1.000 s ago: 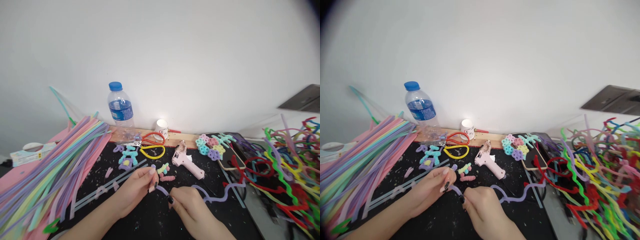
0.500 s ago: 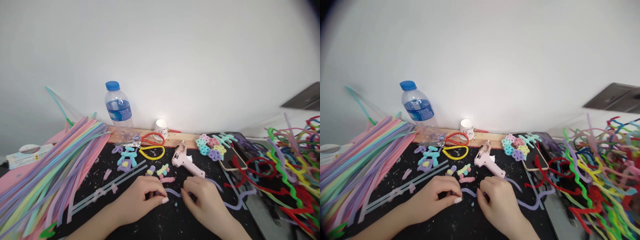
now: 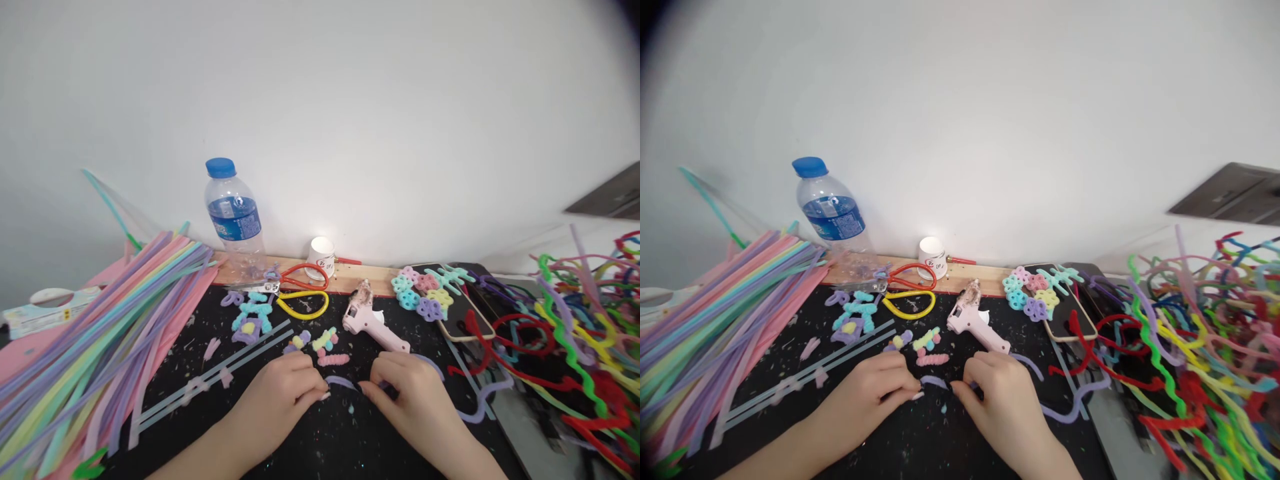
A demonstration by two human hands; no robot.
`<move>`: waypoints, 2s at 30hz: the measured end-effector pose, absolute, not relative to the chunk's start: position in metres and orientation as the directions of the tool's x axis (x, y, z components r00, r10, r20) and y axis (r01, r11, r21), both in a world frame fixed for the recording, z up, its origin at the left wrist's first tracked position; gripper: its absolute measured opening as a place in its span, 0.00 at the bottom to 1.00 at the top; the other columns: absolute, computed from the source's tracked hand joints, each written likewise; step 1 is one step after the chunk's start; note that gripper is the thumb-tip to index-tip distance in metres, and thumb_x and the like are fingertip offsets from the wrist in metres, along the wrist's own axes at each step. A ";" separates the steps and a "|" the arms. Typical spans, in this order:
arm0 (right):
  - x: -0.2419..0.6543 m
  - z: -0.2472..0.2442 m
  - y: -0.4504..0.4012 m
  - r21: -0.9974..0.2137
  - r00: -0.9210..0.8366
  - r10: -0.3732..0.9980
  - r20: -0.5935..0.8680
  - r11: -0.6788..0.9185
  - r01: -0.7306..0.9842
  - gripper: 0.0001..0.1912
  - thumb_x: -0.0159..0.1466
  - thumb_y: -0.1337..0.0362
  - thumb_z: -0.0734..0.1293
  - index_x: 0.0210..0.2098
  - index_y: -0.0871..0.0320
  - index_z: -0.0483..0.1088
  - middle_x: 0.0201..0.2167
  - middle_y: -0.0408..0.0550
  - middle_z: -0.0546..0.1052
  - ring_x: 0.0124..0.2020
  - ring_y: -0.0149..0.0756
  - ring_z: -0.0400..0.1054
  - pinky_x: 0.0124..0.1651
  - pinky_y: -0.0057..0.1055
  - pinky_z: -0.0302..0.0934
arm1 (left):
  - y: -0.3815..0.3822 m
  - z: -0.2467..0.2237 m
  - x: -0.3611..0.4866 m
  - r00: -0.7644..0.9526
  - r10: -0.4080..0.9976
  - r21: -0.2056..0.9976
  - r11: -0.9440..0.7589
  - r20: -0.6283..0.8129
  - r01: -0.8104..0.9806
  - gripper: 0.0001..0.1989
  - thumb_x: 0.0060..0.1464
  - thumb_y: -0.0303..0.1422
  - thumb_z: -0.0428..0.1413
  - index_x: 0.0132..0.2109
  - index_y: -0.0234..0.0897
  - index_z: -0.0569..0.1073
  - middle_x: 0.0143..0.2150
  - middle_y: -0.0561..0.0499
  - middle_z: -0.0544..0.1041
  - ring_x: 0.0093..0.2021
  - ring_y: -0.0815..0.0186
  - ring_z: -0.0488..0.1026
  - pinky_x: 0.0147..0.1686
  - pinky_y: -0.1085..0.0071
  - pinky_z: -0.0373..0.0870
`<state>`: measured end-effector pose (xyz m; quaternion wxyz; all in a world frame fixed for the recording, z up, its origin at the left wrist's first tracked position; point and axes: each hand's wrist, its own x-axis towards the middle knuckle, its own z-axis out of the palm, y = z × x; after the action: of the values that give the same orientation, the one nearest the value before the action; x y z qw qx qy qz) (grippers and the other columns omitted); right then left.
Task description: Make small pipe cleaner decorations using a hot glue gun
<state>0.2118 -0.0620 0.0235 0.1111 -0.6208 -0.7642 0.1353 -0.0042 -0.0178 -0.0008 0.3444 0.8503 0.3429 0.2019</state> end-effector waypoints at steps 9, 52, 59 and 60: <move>0.212 0.020 -0.061 -0.180 -0.110 0.994 -0.025 0.104 0.978 0.12 0.59 0.67 0.65 0.21 0.57 0.62 0.19 0.40 0.71 0.22 0.32 0.66 0.24 0.26 0.48 | -0.025 0.001 0.004 0.583 0.813 0.749 -0.390 0.006 0.537 0.07 0.57 0.26 0.50 0.34 0.40 0.72 0.33 0.53 0.73 0.35 0.65 0.70 0.37 0.72 0.64; 0.193 0.024 -0.070 -0.554 -0.174 0.976 0.127 0.216 0.804 0.04 0.61 0.69 0.64 0.35 0.55 0.70 0.32 0.46 0.75 0.35 0.39 0.68 0.40 0.34 0.60 | -0.027 0.006 -0.001 0.670 0.704 0.634 -0.634 0.236 0.443 0.12 0.60 0.29 0.48 0.28 0.36 0.67 0.29 0.51 0.67 0.30 0.67 0.65 0.34 0.71 0.63; 0.185 0.020 -0.076 -0.712 -0.225 0.971 0.079 0.213 0.670 0.09 0.63 0.72 0.60 0.31 0.56 0.70 0.27 0.43 0.74 0.29 0.32 0.69 0.33 0.25 0.60 | -0.026 0.006 0.004 0.486 0.874 0.975 -0.120 0.015 0.185 0.08 0.52 0.29 0.56 0.27 0.35 0.67 0.27 0.54 0.68 0.28 0.69 0.65 0.29 0.74 0.64; 0.185 0.019 -0.077 -0.731 -0.223 0.971 0.083 0.211 0.649 0.09 0.63 0.72 0.60 0.30 0.57 0.69 0.26 0.43 0.74 0.28 0.31 0.68 0.32 0.24 0.60 | -0.026 0.004 0.006 0.482 0.873 0.994 0.029 -0.075 0.102 0.06 0.50 0.30 0.58 0.28 0.35 0.68 0.28 0.54 0.70 0.27 0.70 0.66 0.27 0.74 0.65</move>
<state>0.1845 -0.0767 0.0189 0.2789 -0.5576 -0.7265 0.2889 0.0056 -0.0265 0.0040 0.5993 0.6179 0.3944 0.3217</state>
